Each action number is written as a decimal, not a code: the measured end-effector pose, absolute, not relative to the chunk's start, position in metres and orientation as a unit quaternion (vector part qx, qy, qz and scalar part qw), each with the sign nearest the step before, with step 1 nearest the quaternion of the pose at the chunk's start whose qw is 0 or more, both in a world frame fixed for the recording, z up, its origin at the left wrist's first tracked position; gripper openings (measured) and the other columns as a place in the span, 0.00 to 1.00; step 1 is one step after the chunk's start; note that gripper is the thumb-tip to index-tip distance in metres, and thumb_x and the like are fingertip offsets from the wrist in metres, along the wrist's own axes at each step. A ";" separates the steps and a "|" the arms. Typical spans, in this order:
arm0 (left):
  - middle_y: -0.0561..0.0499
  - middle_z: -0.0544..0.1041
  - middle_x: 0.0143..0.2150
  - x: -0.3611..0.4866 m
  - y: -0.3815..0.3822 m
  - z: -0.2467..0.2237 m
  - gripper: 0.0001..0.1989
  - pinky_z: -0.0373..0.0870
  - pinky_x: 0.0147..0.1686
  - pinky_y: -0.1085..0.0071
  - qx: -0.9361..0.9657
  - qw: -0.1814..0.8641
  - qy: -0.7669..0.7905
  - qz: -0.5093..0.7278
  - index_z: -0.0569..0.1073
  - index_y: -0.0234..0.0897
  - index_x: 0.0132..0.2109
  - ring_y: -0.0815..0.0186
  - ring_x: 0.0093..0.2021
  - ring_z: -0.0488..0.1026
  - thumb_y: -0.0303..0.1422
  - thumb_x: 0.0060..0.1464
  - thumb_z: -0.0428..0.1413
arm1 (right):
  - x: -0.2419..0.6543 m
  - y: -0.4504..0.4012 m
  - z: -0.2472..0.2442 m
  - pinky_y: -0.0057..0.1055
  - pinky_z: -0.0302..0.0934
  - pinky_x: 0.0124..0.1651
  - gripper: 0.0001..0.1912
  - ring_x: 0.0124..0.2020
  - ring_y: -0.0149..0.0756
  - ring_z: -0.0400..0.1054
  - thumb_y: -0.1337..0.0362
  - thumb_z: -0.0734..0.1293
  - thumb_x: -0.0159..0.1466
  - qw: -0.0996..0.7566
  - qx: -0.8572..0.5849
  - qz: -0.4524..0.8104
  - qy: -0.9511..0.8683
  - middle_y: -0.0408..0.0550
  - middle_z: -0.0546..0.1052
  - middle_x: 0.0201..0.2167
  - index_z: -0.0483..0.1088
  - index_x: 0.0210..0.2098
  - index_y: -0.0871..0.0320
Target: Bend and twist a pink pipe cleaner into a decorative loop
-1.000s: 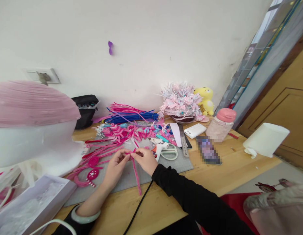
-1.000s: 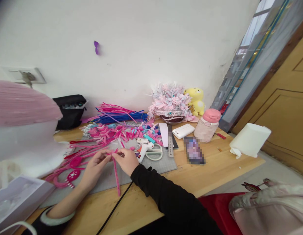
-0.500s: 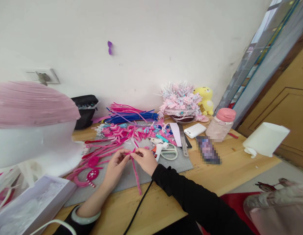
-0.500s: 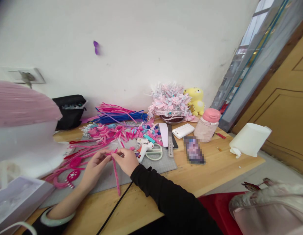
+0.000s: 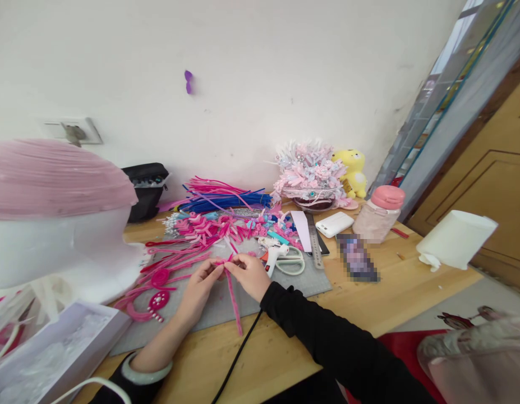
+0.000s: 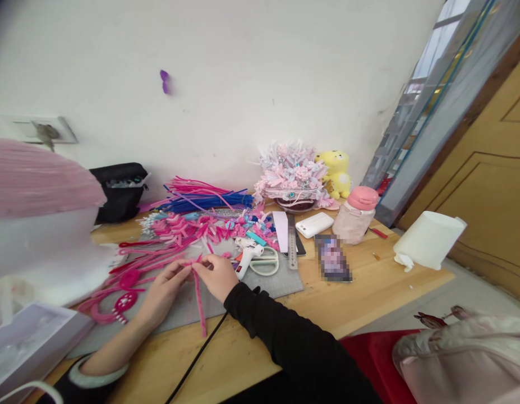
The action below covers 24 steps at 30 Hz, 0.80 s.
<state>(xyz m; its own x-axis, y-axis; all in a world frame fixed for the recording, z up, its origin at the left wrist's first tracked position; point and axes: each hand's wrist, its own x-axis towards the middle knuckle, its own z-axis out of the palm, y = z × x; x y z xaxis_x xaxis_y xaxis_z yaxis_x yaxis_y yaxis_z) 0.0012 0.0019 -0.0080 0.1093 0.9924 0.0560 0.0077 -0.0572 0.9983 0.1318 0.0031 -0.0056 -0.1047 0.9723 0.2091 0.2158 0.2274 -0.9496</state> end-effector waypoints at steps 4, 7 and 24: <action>0.54 0.69 0.26 0.001 0.002 -0.007 0.11 0.61 0.32 0.74 0.559 0.503 0.460 0.473 0.68 0.35 0.32 0.69 0.28 0.65 0.39 0.44 0.53 | 0.132 0.003 -0.006 0.23 0.53 0.24 0.10 0.20 0.26 0.58 0.60 0.61 0.55 0.472 -0.475 0.400 -0.626 0.39 0.66 0.18 0.66 0.23 0.60; 0.55 0.68 0.24 0.001 0.001 -0.005 0.10 0.61 0.31 0.75 0.569 0.490 0.461 0.473 0.68 0.35 0.30 0.69 0.27 0.63 0.39 0.44 0.53 | 0.132 0.003 -0.006 0.23 0.53 0.24 0.10 0.20 0.26 0.58 0.60 0.61 0.55 0.467 -0.479 0.399 -0.627 0.39 0.66 0.18 0.66 0.23 0.60; 0.55 0.67 0.25 0.004 -0.002 -0.001 0.11 0.61 0.30 0.75 0.568 0.490 0.464 0.471 0.67 0.35 0.32 0.70 0.27 0.63 0.38 0.44 0.53 | 0.130 0.003 -0.006 0.23 0.53 0.25 0.07 0.20 0.25 0.58 0.62 0.61 0.53 0.487 -0.497 0.387 -0.605 0.39 0.66 0.19 0.65 0.24 0.60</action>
<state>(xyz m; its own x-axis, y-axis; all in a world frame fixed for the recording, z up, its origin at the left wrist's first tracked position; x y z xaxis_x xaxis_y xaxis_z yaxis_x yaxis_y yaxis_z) 0.0040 -0.0023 -0.0011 0.1250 0.9888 0.0811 0.0661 -0.0898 0.9938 0.1301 0.0030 -0.0063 -0.0313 0.9783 0.2048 0.2240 0.2065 -0.9525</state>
